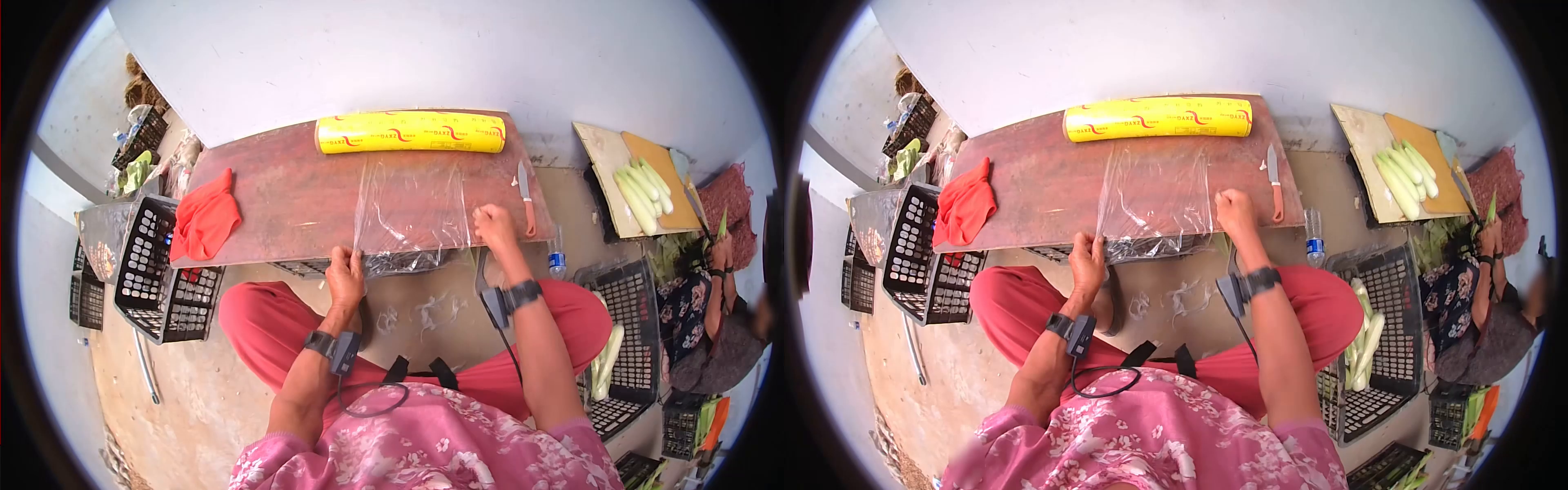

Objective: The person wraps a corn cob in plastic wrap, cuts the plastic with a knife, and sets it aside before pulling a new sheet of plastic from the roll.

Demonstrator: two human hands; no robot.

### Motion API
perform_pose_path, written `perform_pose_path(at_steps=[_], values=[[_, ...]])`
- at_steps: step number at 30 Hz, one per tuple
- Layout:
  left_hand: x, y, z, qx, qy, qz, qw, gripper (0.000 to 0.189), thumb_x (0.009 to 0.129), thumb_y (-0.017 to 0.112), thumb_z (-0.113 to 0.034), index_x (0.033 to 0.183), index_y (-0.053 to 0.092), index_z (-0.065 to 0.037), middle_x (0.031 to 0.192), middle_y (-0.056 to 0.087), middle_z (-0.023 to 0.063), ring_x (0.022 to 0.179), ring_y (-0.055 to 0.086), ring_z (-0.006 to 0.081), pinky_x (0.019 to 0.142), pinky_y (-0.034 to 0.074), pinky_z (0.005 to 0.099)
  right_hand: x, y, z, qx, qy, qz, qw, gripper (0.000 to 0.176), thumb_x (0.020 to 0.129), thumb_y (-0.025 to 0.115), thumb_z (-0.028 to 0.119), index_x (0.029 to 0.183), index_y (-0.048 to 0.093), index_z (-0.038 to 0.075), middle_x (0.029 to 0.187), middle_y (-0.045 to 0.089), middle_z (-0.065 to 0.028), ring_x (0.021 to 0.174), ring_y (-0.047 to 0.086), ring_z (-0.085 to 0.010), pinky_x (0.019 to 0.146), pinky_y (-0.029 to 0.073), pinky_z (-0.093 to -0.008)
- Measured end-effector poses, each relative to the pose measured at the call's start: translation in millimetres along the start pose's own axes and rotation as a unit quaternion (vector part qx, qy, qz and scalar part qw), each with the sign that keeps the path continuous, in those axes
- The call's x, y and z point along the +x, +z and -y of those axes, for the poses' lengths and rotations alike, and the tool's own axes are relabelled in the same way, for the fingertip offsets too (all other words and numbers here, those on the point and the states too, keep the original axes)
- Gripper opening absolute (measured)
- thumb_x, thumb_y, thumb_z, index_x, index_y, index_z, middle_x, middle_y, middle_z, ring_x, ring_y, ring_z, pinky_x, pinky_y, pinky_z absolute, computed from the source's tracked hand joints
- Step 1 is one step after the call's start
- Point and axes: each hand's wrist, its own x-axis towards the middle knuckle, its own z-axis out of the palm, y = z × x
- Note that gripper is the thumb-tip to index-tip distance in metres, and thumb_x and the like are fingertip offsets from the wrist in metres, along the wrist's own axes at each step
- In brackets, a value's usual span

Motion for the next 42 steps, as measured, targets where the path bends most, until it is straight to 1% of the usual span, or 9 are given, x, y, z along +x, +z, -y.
perform_pose_path(at_steps=[3, 6, 9, 12, 18, 27, 34, 40, 42], values=[[0.9, -0.8, 0.9, 0.0, -0.003, 0.004, 1.0, 0.018, 0.088, 0.059, -0.015, 0.081, 0.048, -0.002, 0.058, 0.055, 0.0116, 0.049, 0.053, 0.0182, 0.05, 0.043, 0.0318, 40.5, 23.0, 8.6, -0.165, -0.075, -0.104, 0.978, 0.021, 0.083, 0.06, 0.023, 0.083, 0.065, 0.002, 0.075, 0.066, -0.0153, 0.07, 0.065, -0.0304, 0.064, 0.049, -0.0396], [-1.6, -2.0, 0.1, -0.003, -0.003, 0.009, 1.0, 0.018, 0.088, 0.058, -0.015, 0.081, 0.048, -0.002, 0.058, 0.055, 0.0118, 0.049, 0.052, 0.0187, 0.051, 0.043, 0.0319, 35.5, 29.6, 48.7, -0.207, 0.033, -0.117, 0.971, 0.021, 0.081, 0.062, 0.022, 0.088, 0.065, 0.003, 0.089, 0.064, -0.0214, 0.087, 0.061, -0.0396, 0.076, 0.048, -0.0466], [0.3, -0.4, 2.5, -0.002, 0.003, 0.005, 1.0, 0.017, 0.088, 0.058, -0.015, 0.082, 0.048, -0.003, 0.058, 0.054, 0.0122, 0.049, 0.052, 0.0194, 0.051, 0.043, 0.0324, 42.8, 41.9, 46.3, -0.262, -0.035, -0.109, 0.958, 0.021, 0.08, 0.062, 0.019, 0.09, 0.063, 0.001, 0.092, 0.063, -0.0236, 0.093, 0.059, -0.0397, 0.078, 0.047, -0.0474], [0.9, -0.3, 7.8, -0.014, -0.01, 0.01, 1.0, 0.017, 0.088, 0.058, -0.015, 0.083, 0.047, -0.003, 0.058, 0.054, 0.0126, 0.05, 0.052, 0.0202, 0.051, 0.043, 0.033, 53.8, 45.7, 32.2, -0.219, -0.07, -0.204, 0.952, 0.018, 0.079, 0.062, 0.016, 0.087, 0.06, -0.001, 0.088, 0.063, -0.0236, 0.09, 0.06, -0.0404, 0.076, 0.048, -0.047], [-0.2, 1.7, 6.8, -0.027, -0.02, 0.014, 0.999, 0.016, 0.089, 0.057, -0.015, 0.083, 0.047, -0.003, 0.058, 0.054, 0.0122, 0.051, 0.054, 0.0218, 0.052, 0.044, 0.0338, 66.6, 33.7, 7.8, -0.103, -0.059, -0.214, 0.97, 0.013, 0.078, 0.06, 0.011, 0.079, 0.055, -0.001, 0.082, 0.062, -0.0237, 0.086, 0.061, -0.0407, 0.073, 0.047, -0.0466], [2.8, -2.2, 7.6, -0.024, -0.012, -0.047, 0.999, 0.014, 0.088, 0.057, -0.011, 0.082, 0.047, -0.003, 0.059, 0.052, 0.0093, 0.051, 0.047, 0.0143, 0.049, 0.04, 0.031, 37.5, -3.5, 22.1, -0.373, -0.086, -0.093, 0.919, 0.014, 0.088, 0.04, 0.009, 0.1, 0.044, 0.002, 0.087, 0.062, -0.0267, 0.087, 0.061, -0.0419, 0.075, 0.048, -0.0484], [3.9, -9.3, 14.1, -0.018, -0.015, -0.057, 0.998, 0.014, 0.088, 0.057, -0.01, 0.081, 0.048, -0.002, 0.06, 0.052, 0.0099, 0.053, 0.047, 0.0143, 0.051, 0.04, 0.0306, 35.0, -19.2, 19.3, -0.395, -0.089, -0.113, 0.907, 0.014, 0.088, 0.041, 0.009, 0.101, 0.042, 0.002, 0.088, 0.063, -0.0255, 0.085, 0.063, -0.0389, 0.073, 0.051, -0.0459], [-1.7, -8.4, 8.0, 0.076, 0.013, -0.011, 0.997, 0.013, 0.088, 0.056, -0.014, 0.085, 0.047, -0.005, 0.065, 0.058, 0.0186, 0.06, 0.058, 0.0366, 0.054, 0.044, 0.0416, 48.0, -29.3, 5.2, -0.417, -0.114, -0.112, 0.895, 0.012, 0.088, 0.042, 0.009, 0.098, 0.041, 0.003, 0.089, 0.063, -0.0245, 0.083, 0.064, -0.0381, 0.07, 0.052, -0.0464], [-2.4, -5.6, 3.2, 0.089, 0.021, 0.004, 0.996, 0.014, 0.088, 0.056, -0.016, 0.087, 0.046, -0.007, 0.067, 0.058, 0.0197, 0.064, 0.058, 0.0399, 0.054, 0.043, 0.0446, 47.7, -25.7, 0.0, -0.423, -0.112, -0.116, 0.892, 0.01, 0.089, 0.04, 0.01, 0.096, 0.042, 0.004, 0.092, 0.061, -0.0235, 0.083, 0.063, -0.0389, 0.07, 0.05, -0.0489]])
